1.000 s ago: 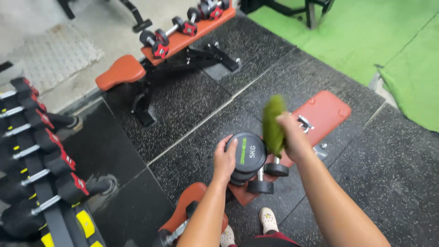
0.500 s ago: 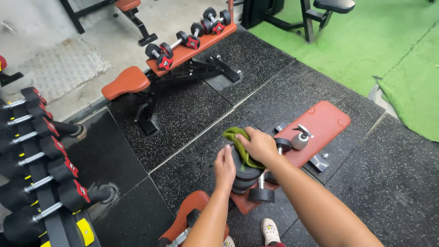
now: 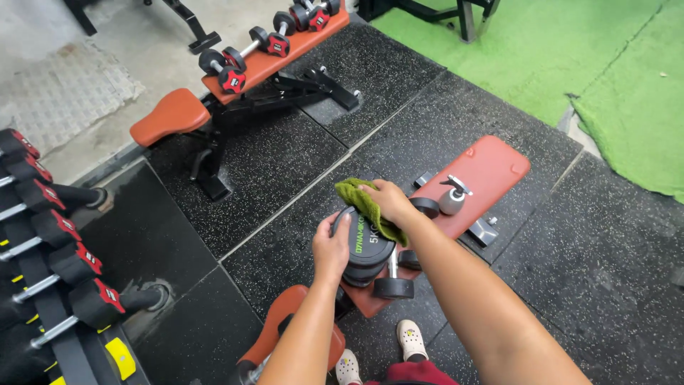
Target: Cleaning and wiping down dumbbells with a cloth in a gym setting.
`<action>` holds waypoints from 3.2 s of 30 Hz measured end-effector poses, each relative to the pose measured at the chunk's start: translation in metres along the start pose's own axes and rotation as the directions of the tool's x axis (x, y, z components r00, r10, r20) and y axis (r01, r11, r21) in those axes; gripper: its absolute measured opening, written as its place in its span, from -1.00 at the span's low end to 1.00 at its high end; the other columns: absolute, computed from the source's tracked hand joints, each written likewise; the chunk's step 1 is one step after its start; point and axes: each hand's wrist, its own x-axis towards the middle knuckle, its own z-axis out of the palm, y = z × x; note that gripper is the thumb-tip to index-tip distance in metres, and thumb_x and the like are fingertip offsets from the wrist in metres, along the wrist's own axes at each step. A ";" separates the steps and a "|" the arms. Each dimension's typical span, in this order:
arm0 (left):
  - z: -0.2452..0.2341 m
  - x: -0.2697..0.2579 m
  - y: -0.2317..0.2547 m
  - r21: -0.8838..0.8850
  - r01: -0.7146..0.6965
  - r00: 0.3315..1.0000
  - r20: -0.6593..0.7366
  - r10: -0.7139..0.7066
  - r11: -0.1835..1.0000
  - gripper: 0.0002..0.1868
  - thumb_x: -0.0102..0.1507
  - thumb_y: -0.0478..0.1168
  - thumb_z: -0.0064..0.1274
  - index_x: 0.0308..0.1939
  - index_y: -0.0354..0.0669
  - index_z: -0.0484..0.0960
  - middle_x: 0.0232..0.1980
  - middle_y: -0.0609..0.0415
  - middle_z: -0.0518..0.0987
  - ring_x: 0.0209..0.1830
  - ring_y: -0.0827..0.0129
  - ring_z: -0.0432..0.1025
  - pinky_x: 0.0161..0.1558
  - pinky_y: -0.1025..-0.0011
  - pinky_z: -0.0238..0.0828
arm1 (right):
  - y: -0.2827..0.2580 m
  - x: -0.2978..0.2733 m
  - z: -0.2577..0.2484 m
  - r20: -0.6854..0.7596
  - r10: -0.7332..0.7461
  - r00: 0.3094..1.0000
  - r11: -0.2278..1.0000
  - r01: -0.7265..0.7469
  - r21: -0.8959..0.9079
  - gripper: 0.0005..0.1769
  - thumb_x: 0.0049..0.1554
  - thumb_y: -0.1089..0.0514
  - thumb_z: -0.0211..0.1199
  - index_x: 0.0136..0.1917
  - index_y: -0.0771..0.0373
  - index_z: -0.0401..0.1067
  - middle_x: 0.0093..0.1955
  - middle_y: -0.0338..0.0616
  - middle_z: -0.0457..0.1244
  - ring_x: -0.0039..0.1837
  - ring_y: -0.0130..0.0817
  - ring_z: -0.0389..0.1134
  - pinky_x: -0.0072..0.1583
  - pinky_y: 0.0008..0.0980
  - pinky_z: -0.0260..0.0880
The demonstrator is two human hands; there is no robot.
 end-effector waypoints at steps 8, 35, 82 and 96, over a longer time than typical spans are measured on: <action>-0.001 -0.004 -0.006 0.039 -0.019 0.999 -0.028 0.020 0.999 -0.55 0.31 -0.03 0.13 0.12 -0.32 0.62 -0.08 0.01 0.68 -0.13 0.47 0.52 -0.07 0.49 0.47 | 0.108 -0.024 0.030 0.075 0.003 0.997 0.558 -0.064 0.827 -0.53 0.27 -0.04 0.14 0.28 0.33 0.46 0.10 -0.10 0.40 0.04 -0.30 0.41 0.06 -0.28 0.44; -0.024 0.004 -0.009 0.028 0.022 0.983 0.184 -0.027 0.999 -0.60 0.32 -0.24 -0.09 0.22 -0.16 0.57 0.17 0.00 0.64 0.14 0.29 0.51 0.18 0.34 0.41 | -0.057 -0.170 0.026 -0.302 -0.638 0.708 0.724 0.418 -0.548 -0.44 0.06 -0.04 0.32 0.32 0.10 0.46 0.43 0.09 0.20 0.50 0.25 0.11 0.39 0.16 0.12; -0.019 0.035 -0.020 0.282 -0.173 0.958 0.269 0.095 0.944 -0.44 0.37 0.10 -0.13 0.33 -0.16 0.48 0.25 -0.18 0.57 0.27 0.10 0.46 0.28 0.28 0.34 | -0.084 -0.211 -0.026 -0.479 -0.057 0.876 0.647 0.398 0.650 -0.42 0.28 -0.08 0.09 0.43 0.31 0.31 0.24 0.03 0.33 0.22 -0.20 0.37 0.22 -0.19 0.39; -0.021 0.044 -0.041 0.395 -0.285 0.922 0.362 0.137 0.873 -0.33 0.31 0.14 -0.10 0.44 -0.05 0.30 0.30 -0.22 0.52 0.27 0.00 0.45 0.21 0.18 0.40 | -0.051 -0.122 0.042 -0.406 -0.317 0.857 0.840 0.056 -0.539 -0.41 0.19 -0.36 0.09 0.36 -0.09 0.42 0.45 0.18 0.19 0.37 0.18 0.28 0.29 0.06 0.34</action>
